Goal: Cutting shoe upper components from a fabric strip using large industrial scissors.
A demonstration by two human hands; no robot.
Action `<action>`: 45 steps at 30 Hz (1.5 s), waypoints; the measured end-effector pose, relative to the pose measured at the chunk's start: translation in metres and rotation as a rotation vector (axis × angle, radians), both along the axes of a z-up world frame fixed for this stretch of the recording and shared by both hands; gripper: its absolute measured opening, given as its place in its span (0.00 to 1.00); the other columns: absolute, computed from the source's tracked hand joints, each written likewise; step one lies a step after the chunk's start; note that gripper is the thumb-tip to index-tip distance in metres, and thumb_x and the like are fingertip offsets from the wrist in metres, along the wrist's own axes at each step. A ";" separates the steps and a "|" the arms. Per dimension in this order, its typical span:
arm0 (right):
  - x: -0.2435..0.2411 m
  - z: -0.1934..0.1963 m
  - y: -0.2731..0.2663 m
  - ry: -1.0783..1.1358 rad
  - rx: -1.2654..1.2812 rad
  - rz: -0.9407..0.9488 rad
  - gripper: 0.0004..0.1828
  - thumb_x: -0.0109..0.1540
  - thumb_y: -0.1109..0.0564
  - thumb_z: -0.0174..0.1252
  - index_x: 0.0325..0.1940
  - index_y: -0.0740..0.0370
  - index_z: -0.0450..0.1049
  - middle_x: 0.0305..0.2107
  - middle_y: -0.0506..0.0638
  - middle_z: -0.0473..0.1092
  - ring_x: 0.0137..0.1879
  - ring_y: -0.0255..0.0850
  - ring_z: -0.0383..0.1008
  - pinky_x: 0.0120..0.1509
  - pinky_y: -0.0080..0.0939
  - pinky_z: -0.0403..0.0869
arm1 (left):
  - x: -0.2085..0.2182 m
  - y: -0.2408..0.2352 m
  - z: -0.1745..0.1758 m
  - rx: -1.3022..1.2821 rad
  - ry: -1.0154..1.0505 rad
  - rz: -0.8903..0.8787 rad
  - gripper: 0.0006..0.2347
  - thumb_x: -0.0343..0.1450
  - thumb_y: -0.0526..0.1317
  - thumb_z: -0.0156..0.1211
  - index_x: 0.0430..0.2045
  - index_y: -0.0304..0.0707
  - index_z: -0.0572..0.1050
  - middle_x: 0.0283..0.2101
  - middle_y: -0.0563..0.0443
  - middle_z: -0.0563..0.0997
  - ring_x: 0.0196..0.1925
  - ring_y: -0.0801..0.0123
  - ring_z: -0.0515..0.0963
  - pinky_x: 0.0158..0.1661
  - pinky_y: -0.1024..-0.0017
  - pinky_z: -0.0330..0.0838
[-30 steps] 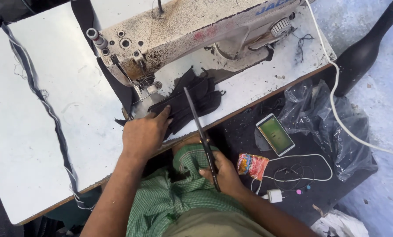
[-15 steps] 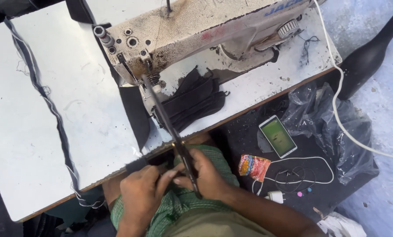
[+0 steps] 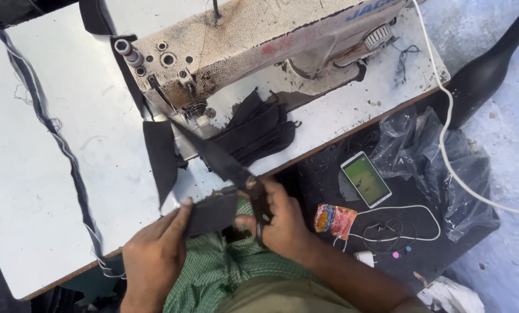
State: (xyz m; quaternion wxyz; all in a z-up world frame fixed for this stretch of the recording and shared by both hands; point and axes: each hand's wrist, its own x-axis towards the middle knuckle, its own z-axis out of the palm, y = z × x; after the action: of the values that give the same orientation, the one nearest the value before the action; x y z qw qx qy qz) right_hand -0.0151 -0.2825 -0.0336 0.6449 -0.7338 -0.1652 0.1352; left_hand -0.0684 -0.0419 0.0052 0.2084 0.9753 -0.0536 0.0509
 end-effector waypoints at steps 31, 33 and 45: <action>0.044 -0.030 -0.068 0.039 -0.030 -0.419 0.33 0.55 0.67 0.72 0.59 0.66 0.63 0.32 0.47 0.68 0.36 0.35 0.70 0.39 0.34 0.72 | 0.036 0.021 0.067 0.257 0.815 -0.131 0.07 0.71 0.46 0.59 0.36 0.53 0.83 0.31 0.53 0.85 0.37 0.65 0.86 0.74 0.55 0.49; 0.068 -0.032 -0.065 -0.016 -0.022 -0.471 0.33 0.56 0.67 0.71 0.60 0.66 0.61 0.36 0.48 0.72 0.40 0.35 0.74 0.45 0.35 0.75 | 0.035 0.037 0.043 0.244 0.715 -0.113 0.07 0.72 0.46 0.59 0.35 0.52 0.83 0.28 0.51 0.85 0.35 0.63 0.85 0.73 0.52 0.50; 0.114 -0.073 -0.039 -0.416 -0.119 -0.561 0.33 0.62 0.68 0.69 0.65 0.69 0.58 0.56 0.58 0.74 0.56 0.40 0.77 0.60 0.38 0.77 | 0.090 0.030 -0.016 -0.426 0.302 0.252 0.08 0.71 0.41 0.64 0.33 0.33 0.82 0.18 0.41 0.80 0.19 0.59 0.79 0.26 0.65 0.70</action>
State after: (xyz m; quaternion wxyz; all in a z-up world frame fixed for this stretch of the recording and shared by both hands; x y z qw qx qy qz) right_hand 0.0992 -0.3219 -0.1064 0.5658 -0.7986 -0.0768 -0.1904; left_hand 0.0211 -0.0123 -0.0109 0.4062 0.9050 0.1113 -0.0594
